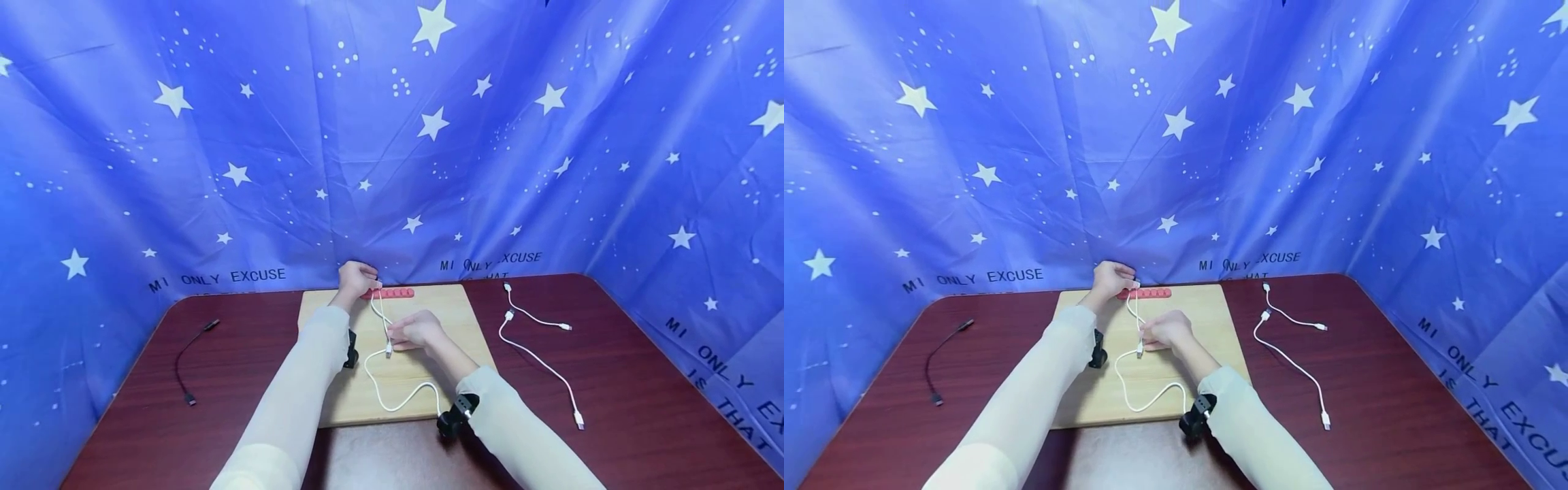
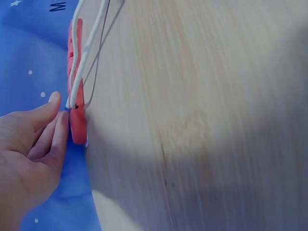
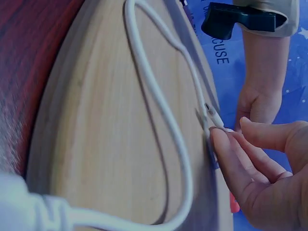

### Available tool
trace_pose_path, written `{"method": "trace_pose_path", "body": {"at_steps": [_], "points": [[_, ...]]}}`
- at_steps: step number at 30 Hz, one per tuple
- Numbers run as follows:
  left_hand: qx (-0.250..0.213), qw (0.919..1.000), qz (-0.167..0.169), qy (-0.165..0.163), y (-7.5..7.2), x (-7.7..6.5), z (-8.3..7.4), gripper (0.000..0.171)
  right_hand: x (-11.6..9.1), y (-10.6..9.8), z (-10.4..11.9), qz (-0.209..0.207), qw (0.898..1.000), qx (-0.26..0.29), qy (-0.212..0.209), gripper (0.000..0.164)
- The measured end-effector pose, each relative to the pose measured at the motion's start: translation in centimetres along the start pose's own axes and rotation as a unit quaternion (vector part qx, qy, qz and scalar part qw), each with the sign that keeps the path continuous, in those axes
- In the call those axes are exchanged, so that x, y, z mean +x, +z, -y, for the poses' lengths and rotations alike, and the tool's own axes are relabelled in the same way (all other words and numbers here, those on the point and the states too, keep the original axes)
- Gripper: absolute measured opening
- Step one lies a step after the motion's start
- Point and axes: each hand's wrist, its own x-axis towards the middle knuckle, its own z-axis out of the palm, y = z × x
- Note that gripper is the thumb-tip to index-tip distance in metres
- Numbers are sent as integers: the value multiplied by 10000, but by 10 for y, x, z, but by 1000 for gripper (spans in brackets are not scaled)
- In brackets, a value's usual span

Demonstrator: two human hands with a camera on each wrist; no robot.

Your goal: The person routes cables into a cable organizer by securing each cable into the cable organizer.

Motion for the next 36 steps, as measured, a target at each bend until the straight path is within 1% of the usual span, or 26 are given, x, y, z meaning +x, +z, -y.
{"method": "trace_pose_path", "body": {"at_steps": [4, 6, 7, 10, 12, 16, 20, 22, 25, 28, 33, 36], "points": [[261, 9996, -75, 15, -6, -5, 5, 22, -5, -1, 4, 75, 10000, -28, 19, 23], [362, 9993, -111, -58, -10, -7, 7, 22, -6, -2, 6, 91, 9999, -85, 18, 24], [339, 9993, -109, -115, -12, -9, 8, 23, -6, -3, 7, 123, 9999, -72, 0, 25], [114, 9995, -46, -301, -19, -13, 8, 28, -6, -7, 9, 257, 9996, -35, -106, 29], [-188, 9989, 50, -418, -24, -17, 8, 31, -7, -9, 10, 419, 9989, 30, -221, 32], [-639, 9954, 253, -674, -34, -25, 10, 35, -10, -11, 9, 727, 9963, 226, -392, 37], [-814, 9922, 384, -864, -45, -35, 14, 37, -16, -9, 6, 802, 9952, 439, -338, 39], [-840, 9917, 417, -876, -51, -41, 17, 37, -19, -7, 4, 835, 9946, 534, -306, 39], [-865, 9918, 475, -813, -61, -47, 22, 39, -23, -3, 1, 920, 9934, 615, -300, 40], [-780, 9931, 486, -734, -71, -53, 27, 39, -26, 3, -1, 1060, 9920, 583, -361, 41], [-764, 9942, 409, -638, -89, -64, 25, 38, -34, 12, 1, 1181, 9907, 482, -479, 41], [-668, 9952, 346, -623, -101, -69, 25, 36, -39, 17, 6, 1218, 9902, 433, -527, 41]]}}
